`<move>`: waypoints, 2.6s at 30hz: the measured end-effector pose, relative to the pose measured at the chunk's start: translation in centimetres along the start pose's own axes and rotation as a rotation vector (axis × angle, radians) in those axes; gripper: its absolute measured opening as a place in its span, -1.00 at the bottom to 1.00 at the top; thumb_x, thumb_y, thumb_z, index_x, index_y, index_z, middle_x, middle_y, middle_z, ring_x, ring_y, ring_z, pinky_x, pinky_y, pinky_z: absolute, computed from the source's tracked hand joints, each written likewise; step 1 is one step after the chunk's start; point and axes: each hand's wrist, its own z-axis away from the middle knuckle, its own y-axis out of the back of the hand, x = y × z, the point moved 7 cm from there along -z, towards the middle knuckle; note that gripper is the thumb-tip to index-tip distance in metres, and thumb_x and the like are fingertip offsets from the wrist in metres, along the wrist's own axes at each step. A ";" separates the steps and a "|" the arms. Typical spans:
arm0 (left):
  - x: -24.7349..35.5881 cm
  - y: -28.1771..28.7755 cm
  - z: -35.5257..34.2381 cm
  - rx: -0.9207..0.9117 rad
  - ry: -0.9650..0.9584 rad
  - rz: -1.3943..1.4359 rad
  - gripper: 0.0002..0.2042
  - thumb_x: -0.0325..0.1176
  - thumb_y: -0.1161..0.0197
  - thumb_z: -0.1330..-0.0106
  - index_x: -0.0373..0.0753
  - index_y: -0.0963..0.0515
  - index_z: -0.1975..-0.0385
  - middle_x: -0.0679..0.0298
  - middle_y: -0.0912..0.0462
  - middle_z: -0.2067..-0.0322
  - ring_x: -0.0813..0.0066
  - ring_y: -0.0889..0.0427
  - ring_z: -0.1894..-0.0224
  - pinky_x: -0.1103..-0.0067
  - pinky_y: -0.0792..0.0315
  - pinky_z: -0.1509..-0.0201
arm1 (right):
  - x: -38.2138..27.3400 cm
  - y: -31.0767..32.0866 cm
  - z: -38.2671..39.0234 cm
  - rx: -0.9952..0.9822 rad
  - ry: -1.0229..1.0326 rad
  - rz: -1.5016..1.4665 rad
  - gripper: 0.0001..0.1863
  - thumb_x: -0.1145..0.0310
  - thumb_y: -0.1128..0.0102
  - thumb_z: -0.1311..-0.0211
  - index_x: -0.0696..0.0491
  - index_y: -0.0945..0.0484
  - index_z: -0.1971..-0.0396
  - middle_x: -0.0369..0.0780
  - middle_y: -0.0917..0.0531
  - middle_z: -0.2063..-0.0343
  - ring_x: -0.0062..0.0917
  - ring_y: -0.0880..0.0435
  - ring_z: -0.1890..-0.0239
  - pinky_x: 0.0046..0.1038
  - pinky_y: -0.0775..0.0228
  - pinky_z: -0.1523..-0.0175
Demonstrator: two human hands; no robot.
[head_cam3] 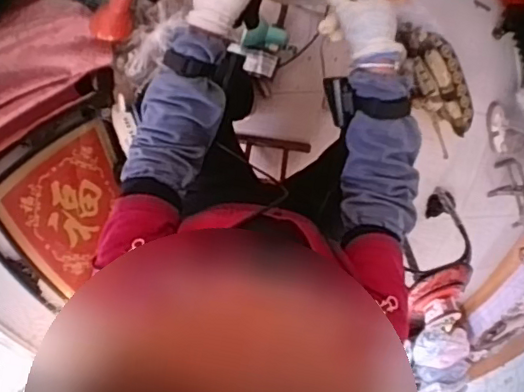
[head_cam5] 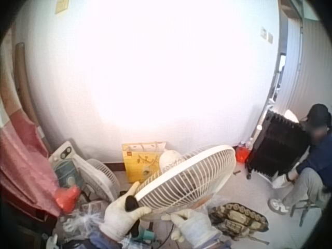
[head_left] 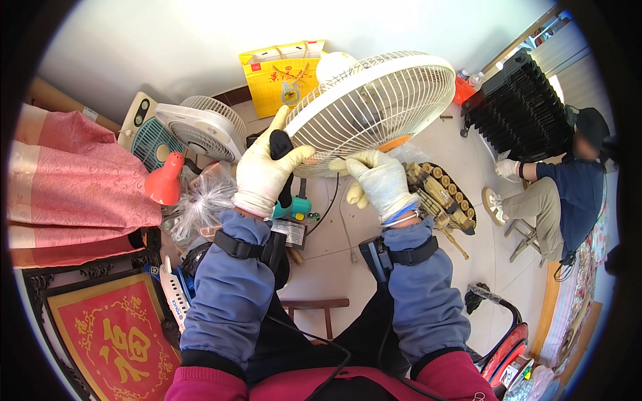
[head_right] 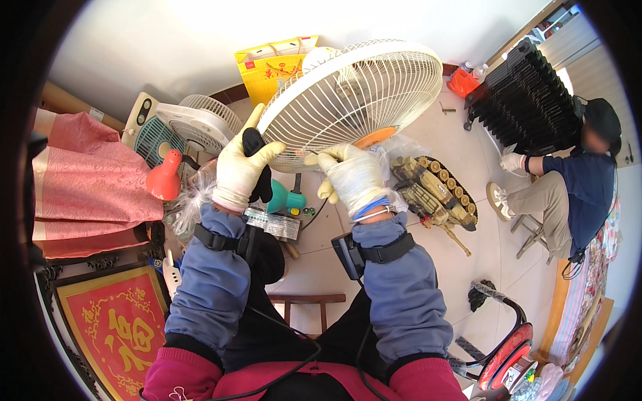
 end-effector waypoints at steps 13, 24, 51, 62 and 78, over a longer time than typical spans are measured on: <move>0.1 0.1 -0.1 -0.002 -0.003 -0.042 -0.15 -0.21 -0.59 -0.11 -0.21 -0.33 -0.43 0.27 -0.71 -0.06 0.66 -0.60 -0.01 0.62 -0.45 -0.17 | 0.0 1.1 0.5 -0.193 -0.045 0.030 -0.70 0.32 -0.04 -0.51 0.13 -0.75 0.14 -0.30 -0.62 0.76 -0.75 -0.46 0.83 -0.73 -0.29 0.72; 0.6 -0.1 -0.1 -0.005 -0.016 -0.037 -0.19 -0.41 -0.55 -0.17 -0.25 -0.29 -0.45 0.44 -0.65 0.06 0.70 -0.51 0.11 0.68 -0.46 -0.04 | 0.2 1.4 0.5 0.016 0.004 -0.016 -0.80 0.36 -0.16 -0.43 0.17 -0.68 0.22 -0.29 -0.81 0.27 -0.68 -0.64 0.69 -0.67 -0.39 0.66; -0.2 0.0 0.0 -0.003 0.016 0.010 -0.16 -0.26 -0.59 -0.11 -0.19 -0.33 -0.43 0.29 -0.69 -0.07 0.69 -0.59 0.00 0.64 -0.46 -0.15 | 0.4 1.0 -2.1 -0.114 -0.005 0.060 -0.81 0.29 -0.25 -0.39 0.10 -0.69 0.22 -0.24 -0.70 0.66 -0.63 -0.63 0.71 -0.61 -0.43 0.62; -0.1 0.1 0.0 0.012 0.001 -0.040 -0.15 -0.16 -0.60 -0.08 -0.15 -0.36 -0.42 0.33 -0.74 0.10 0.71 -0.60 0.12 0.64 -0.48 -0.07 | 0.6 1.0 -1.7 -0.216 -0.020 -0.040 -0.80 0.33 -0.21 -0.42 0.14 -0.70 0.23 -0.24 -0.72 0.63 -0.66 -0.60 0.74 -0.63 -0.42 0.64; 0.0 0.0 -0.1 0.000 -0.010 -0.010 -0.15 -0.22 -0.59 -0.11 -0.19 -0.32 -0.43 0.30 -0.73 0.00 0.68 -0.60 0.04 0.64 -0.46 -0.13 | 0.0 0.8 -1.0 -0.064 0.065 0.061 -0.77 0.32 -0.14 -0.46 0.18 -0.66 0.19 -0.24 -0.81 0.29 -0.74 -0.57 0.73 -0.71 -0.35 0.70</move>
